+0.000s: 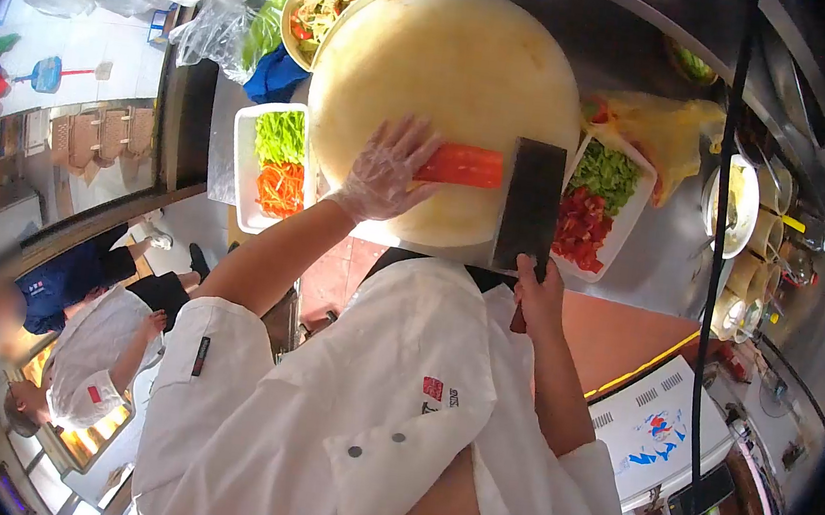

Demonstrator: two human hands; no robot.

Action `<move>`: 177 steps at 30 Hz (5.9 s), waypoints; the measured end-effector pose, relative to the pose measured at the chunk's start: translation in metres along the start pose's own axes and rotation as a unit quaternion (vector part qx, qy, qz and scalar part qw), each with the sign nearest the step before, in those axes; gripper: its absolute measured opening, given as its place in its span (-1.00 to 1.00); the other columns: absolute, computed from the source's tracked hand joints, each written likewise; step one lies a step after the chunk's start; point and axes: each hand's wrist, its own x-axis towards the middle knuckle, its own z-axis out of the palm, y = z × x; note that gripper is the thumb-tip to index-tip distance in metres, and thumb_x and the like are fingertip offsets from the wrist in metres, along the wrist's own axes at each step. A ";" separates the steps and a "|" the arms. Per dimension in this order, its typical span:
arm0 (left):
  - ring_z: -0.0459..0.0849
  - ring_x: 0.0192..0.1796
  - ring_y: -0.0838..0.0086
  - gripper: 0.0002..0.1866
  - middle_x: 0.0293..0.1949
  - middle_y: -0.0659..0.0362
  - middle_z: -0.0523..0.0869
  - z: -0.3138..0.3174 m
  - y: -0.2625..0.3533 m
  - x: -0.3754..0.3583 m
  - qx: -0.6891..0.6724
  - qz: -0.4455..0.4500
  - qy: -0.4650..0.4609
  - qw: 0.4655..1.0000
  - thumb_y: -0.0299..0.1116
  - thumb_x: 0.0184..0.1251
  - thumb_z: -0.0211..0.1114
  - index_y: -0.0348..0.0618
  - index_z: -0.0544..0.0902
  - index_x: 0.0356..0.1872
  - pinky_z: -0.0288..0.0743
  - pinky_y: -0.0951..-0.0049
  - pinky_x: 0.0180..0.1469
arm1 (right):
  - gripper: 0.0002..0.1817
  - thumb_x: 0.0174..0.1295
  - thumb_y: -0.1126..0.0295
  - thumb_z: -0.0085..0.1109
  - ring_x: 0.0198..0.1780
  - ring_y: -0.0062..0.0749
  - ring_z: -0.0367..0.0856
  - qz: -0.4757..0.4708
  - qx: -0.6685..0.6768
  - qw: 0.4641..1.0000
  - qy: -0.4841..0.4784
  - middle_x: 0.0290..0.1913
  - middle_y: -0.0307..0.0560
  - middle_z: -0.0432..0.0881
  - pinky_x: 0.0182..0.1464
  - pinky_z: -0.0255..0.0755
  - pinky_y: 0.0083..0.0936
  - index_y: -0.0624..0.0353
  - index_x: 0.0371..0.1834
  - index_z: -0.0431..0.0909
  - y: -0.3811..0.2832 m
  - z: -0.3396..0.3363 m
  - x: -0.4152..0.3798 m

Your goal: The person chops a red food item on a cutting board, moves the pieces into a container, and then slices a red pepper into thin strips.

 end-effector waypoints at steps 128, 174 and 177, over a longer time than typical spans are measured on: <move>0.78 -0.09 0.29 -0.42 -0.01 0.12 0.76 -0.030 -0.016 -0.053 0.062 0.053 0.147 0.986 -0.30 0.32 0.33 0.07 0.62 0.41 0.70 0.30 0.04 | -0.67 0.53 0.29 0.27 -0.52 -0.43 0.64 -0.105 -0.150 0.968 -0.173 -0.35 -0.11 0.67 -0.47 0.51 -0.41 0.28 0.09 0.42 -0.052 0.191 -0.007; 0.78 -0.21 0.11 -0.73 -0.33 0.10 0.73 0.082 -0.017 0.129 0.111 -0.292 0.106 0.944 -0.04 0.28 0.40 0.06 0.76 -0.16 0.64 0.01 -0.11 | -0.30 0.58 0.38 0.07 0.37 0.28 0.60 -0.119 -0.396 0.906 -0.084 0.43 0.39 0.51 0.41 0.46 -0.01 0.23 0.71 0.05 -0.102 -0.069 0.029; 0.83 -0.23 0.12 -0.78 -0.32 0.08 0.75 0.082 -0.049 0.130 -0.050 -0.261 0.125 0.956 -0.05 0.35 0.35 0.11 0.75 -0.17 0.65 0.03 -0.15 | -0.22 0.59 0.34 0.07 0.38 0.36 0.60 -0.103 -0.434 0.891 -0.085 0.47 0.44 0.49 0.41 0.48 0.07 0.19 0.77 -0.06 -0.112 -0.068 0.025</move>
